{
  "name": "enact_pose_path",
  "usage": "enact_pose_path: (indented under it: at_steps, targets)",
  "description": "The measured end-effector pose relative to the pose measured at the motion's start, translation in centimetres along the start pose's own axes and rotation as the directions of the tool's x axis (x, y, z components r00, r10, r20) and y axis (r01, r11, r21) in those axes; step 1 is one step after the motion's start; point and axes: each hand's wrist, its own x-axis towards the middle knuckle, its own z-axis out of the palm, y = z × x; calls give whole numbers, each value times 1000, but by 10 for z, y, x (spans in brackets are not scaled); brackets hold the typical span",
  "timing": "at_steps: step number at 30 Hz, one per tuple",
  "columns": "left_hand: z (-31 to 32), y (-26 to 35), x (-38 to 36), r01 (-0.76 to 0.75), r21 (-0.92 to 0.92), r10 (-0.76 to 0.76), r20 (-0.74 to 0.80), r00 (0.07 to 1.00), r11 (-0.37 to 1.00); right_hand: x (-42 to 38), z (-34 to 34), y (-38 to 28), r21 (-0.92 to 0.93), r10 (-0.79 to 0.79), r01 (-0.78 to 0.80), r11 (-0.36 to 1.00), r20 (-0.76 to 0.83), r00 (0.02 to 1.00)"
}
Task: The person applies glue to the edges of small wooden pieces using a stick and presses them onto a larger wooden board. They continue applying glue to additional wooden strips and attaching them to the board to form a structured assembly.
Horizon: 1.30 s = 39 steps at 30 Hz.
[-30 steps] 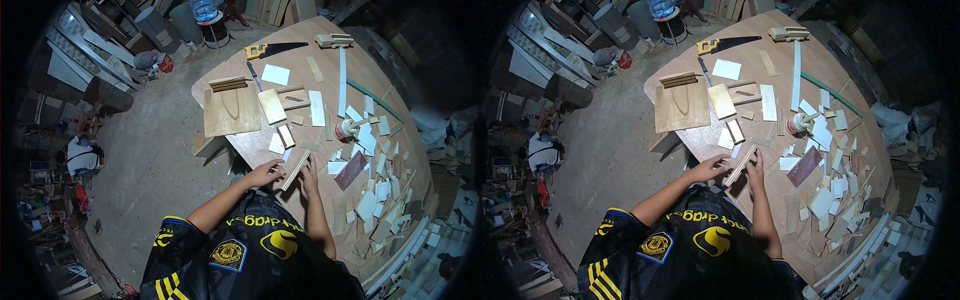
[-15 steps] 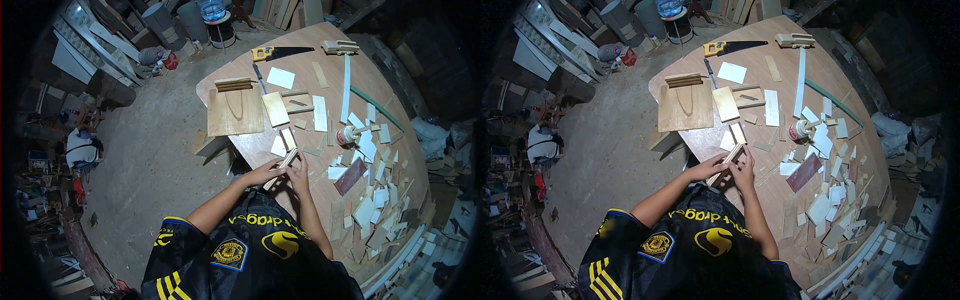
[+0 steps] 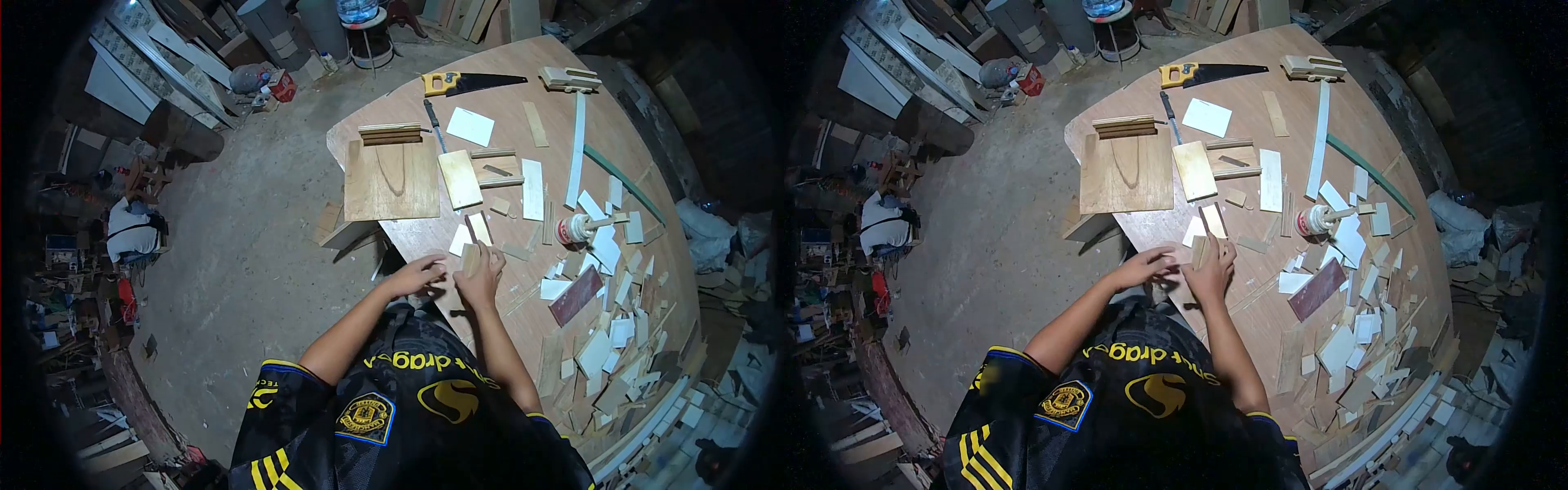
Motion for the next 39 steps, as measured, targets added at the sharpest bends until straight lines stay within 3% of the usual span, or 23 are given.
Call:
enact_pose_path:
  at_steps: [2, 4, 6, 8, 9, 11, 12, 14, 15, 17, 18, 20, 21, 22, 24, 26, 28, 31, 33, 39]
  targets:
    - [-27, -4, 2, -45, 133, 76, -242, 967, 990, 7, -1, -13, -64, 89, -85, 994, 74, 993]
    - [-67, -29, 15, -202, 169, 258, -446, 857, 965, 16, 11, -11, -205, 169, -141, 968, 125, 978]
    - [-102, -21, 16, -121, 331, 312, -623, 717, 936, 24, 17, -13, -213, 173, -146, 966, 117, 978]
    - [-143, -13, 21, -113, 361, 350, -704, 618, 926, 27, 25, -14, -230, 180, -151, 961, 109, 978]
    - [-164, -8, 24, -114, 354, 344, -701, 625, 928, 25, 30, -13, -307, 152, -123, 944, 75, 985]
    - [-202, 8, 29, -67, 377, 351, -764, 542, 924, 29, 32, -29, -490, 137, -104, 866, 31, 990]
    - [-219, 15, 34, -68, 365, 341, -764, 547, 928, 39, 33, -35, -501, 141, -105, 859, 34, 989]
    - [-245, 34, 40, -45, 433, 408, -805, 430, 900, 62, 39, -45, -110, -110, 99, 989, -91, 990]
    - [-255, 42, 43, -38, 417, 390, -808, 441, 908, 82, 48, -50, 27, -171, 175, 984, -121, 978]
    - [-273, 60, 51, 20, 502, 456, -801, 389, 864, 135, 60, -76, 298, -67, 64, 952, 0, 998]
    - [-280, 69, 58, 24, 496, 447, -803, 394, 868, 164, 80, -74, 283, -140, 161, 946, -94, 986]
    - [-291, 83, 68, -69, 386, 377, -823, 425, 920, 217, 103, -81, 304, -90, 109, 946, -74, 993]
    - [-295, 89, 72, -43, 369, 350, -830, 435, 929, 239, 105, -93, 376, 44, -67, 924, 68, 997]
    - [-294, 96, 74, -37, 363, 343, -833, 435, 931, 254, 105, -107, 407, 81, -114, 906, 97, 992]
    - [-293, 110, 77, 18, 364, 316, -832, 457, 931, 277, 108, -124, 258, 109, -149, 955, 165, 980]
    - [-303, 109, 84, 28, 390, 328, -809, 488, 921, 289, 123, -120, 248, 94, -137, 959, 179, 979]
    - [-301, 115, 88, 154, 399, 267, -807, 526, 904, 299, 137, -116, 241, 80, -125, 962, 190, 978]
    - [-306, 124, 95, 177, 422, 282, -810, 515, 889, 309, 144, -116, 184, 27, -60, 981, 175, 984]
    - [-310, 125, 102, 210, 422, 268, -816, 512, 882, 309, 142, -121, 50, -76, 68, 996, 179, 981]
    - [-310, 139, 103, 309, 388, 160, -809, 565, 868, 307, 141, -132, -106, 7, 11, 994, 169, 986]
